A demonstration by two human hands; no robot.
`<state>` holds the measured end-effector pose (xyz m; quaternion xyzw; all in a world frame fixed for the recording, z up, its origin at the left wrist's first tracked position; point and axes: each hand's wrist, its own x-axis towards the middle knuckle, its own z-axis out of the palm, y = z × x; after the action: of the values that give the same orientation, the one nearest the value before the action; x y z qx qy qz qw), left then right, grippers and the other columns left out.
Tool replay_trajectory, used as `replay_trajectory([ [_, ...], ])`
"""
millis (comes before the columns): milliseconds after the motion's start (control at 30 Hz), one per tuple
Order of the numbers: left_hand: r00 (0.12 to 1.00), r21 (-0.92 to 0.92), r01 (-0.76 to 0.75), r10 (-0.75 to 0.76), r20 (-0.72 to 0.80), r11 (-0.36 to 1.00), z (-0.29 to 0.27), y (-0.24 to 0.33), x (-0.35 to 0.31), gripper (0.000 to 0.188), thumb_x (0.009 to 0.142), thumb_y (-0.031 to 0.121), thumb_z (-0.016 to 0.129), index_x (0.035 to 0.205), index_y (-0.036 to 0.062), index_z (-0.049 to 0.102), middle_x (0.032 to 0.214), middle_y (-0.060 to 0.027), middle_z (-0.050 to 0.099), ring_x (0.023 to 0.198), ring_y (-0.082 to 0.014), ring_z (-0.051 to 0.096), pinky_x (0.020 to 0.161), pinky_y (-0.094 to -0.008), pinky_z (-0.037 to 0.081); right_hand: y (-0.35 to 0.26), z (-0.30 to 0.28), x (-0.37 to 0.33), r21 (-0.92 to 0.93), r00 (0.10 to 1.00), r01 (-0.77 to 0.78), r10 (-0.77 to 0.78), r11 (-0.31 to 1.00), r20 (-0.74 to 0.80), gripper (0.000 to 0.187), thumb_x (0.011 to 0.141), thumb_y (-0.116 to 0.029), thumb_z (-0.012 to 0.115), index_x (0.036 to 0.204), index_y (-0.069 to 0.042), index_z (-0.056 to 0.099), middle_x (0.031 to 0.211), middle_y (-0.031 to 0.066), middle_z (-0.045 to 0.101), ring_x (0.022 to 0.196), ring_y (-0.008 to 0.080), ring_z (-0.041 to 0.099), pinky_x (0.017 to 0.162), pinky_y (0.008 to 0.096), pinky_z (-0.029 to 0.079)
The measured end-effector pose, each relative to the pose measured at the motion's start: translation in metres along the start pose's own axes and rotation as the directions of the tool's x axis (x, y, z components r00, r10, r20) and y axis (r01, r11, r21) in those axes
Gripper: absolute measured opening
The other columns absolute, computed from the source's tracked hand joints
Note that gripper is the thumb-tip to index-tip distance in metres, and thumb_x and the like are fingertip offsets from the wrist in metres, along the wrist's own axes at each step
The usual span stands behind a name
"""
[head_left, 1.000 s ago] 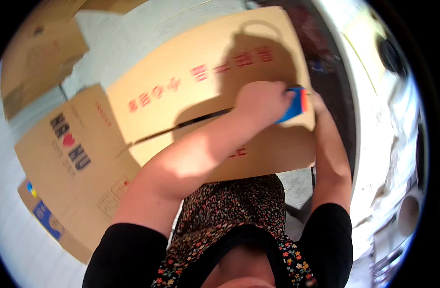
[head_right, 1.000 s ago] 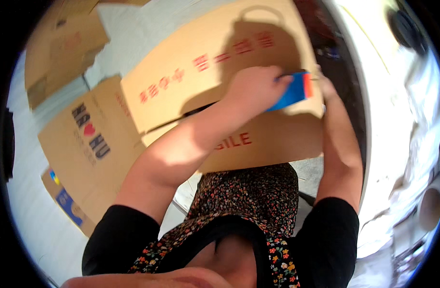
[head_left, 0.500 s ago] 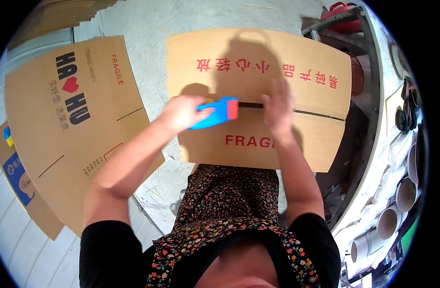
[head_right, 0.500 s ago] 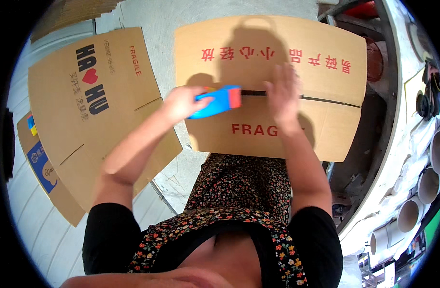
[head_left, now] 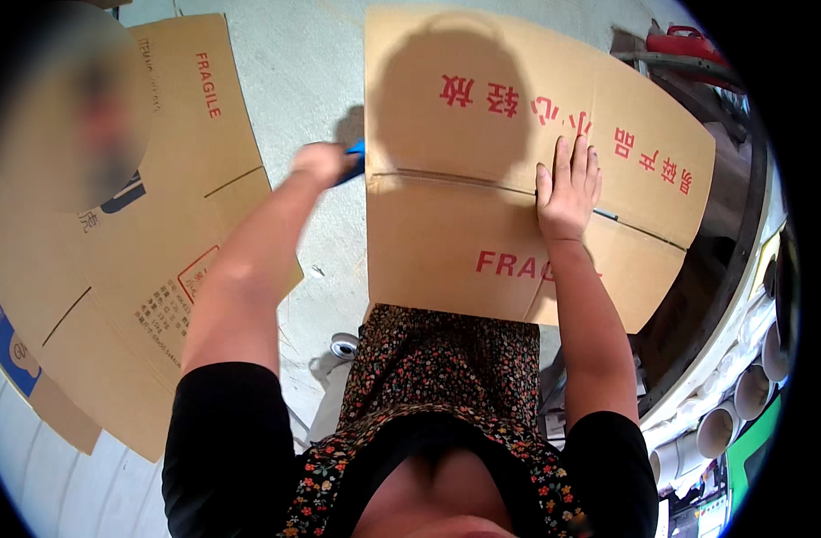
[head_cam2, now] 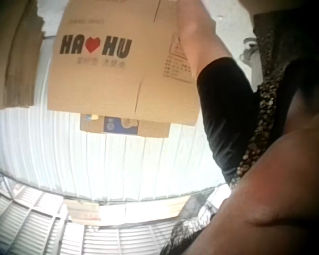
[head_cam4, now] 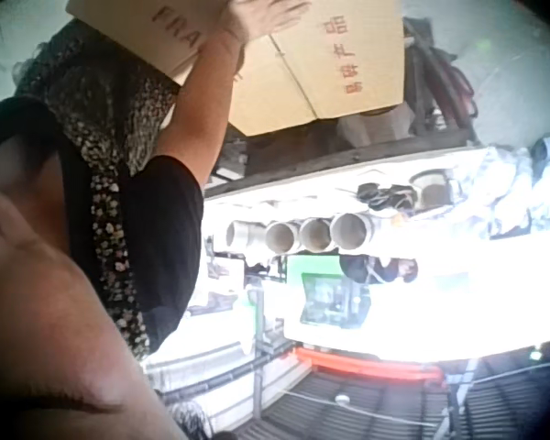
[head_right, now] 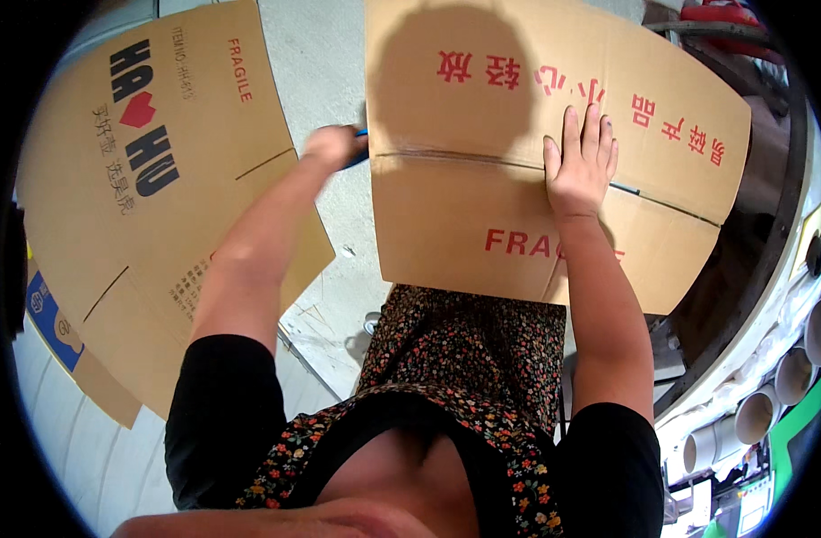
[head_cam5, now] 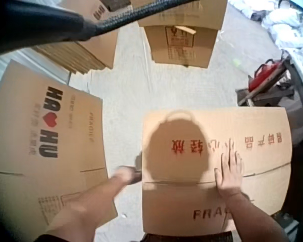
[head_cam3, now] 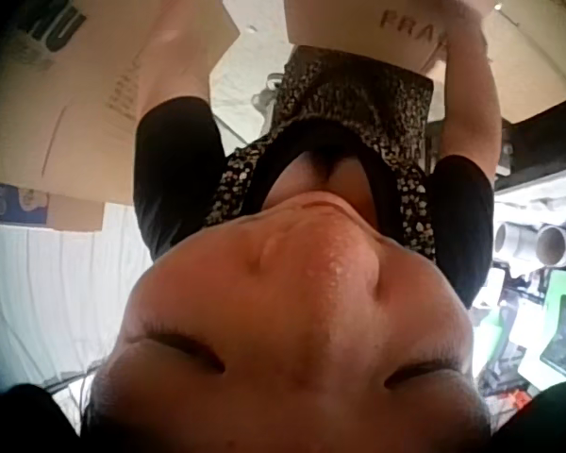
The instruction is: The person repeatedly picks up gray cylindrical appliances and places them into a cardboard box. They handle each unit one at a time, arranging them inside the box before closing and sealing it with tape.
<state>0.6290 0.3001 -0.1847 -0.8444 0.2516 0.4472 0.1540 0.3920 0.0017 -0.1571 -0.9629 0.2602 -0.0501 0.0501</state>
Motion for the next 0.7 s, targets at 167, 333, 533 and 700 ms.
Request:
replay_trajectory([
  [167,0.991,0.034,-0.011,0.007,0.13,0.999,0.001,0.05,-0.006,0.034,0.085,0.029,0.042,0.096,0.0085,0.066,0.107,-0.0101,0.063,0.096,-0.0239,0.061,0.077,-0.036,0.048,0.005,0.001,-0.002,0.004,0.999,-0.044,0.044,0.999,0.017,0.053,0.084,-0.039,0.052,0.133,-0.019,0.043,0.145,0.0081,0.027,0.13,0.0317,0.03,0.105,0.0498,0.022],
  [333,0.986,-0.103,0.009,-0.026,-0.164,0.995,0.101,-0.029,0.027,0.039,0.082,0.039,0.05,0.104,0.0095,0.063,0.111,-0.009,0.062,0.096,-0.0213,0.061,0.078,-0.0356,0.048,-0.011,-0.006,0.008,0.166,0.997,-0.01,-0.002,0.986,0.077,0.053,0.082,-0.041,0.053,0.13,-0.016,0.046,0.145,0.0095,0.027,0.13,0.0328,0.029,0.105,0.0503,0.02],
  [533,0.862,-0.027,0.392,-0.377,-0.34,0.92,-0.065,-0.004,-0.105,0.052,0.092,0.05,0.032,0.133,0.0174,0.037,0.1,-0.021,0.062,0.09,-0.0374,0.061,0.076,-0.0481,0.047,-0.014,-0.009,0.002,0.394,0.999,0.023,-0.04,0.919,0.035,0.05,0.083,-0.034,0.051,0.127,-0.011,0.046,0.139,0.012,0.035,0.13,0.03,0.028,0.106,0.0476,0.021],
  [700,0.813,0.063,0.06,-0.012,-0.582,0.996,-0.14,0.133,-0.19,0.049,0.09,0.039,0.046,0.132,0.0161,0.039,0.094,-0.0193,0.063,0.079,-0.0343,0.063,0.068,-0.0432,0.049,0.04,-0.009,-0.035,0.525,0.907,0.401,-0.405,0.751,-0.114,0.056,0.078,-0.034,0.056,0.126,-0.009,0.046,0.138,0.0105,0.037,0.128,0.03,0.032,0.107,0.0435,0.023],
])
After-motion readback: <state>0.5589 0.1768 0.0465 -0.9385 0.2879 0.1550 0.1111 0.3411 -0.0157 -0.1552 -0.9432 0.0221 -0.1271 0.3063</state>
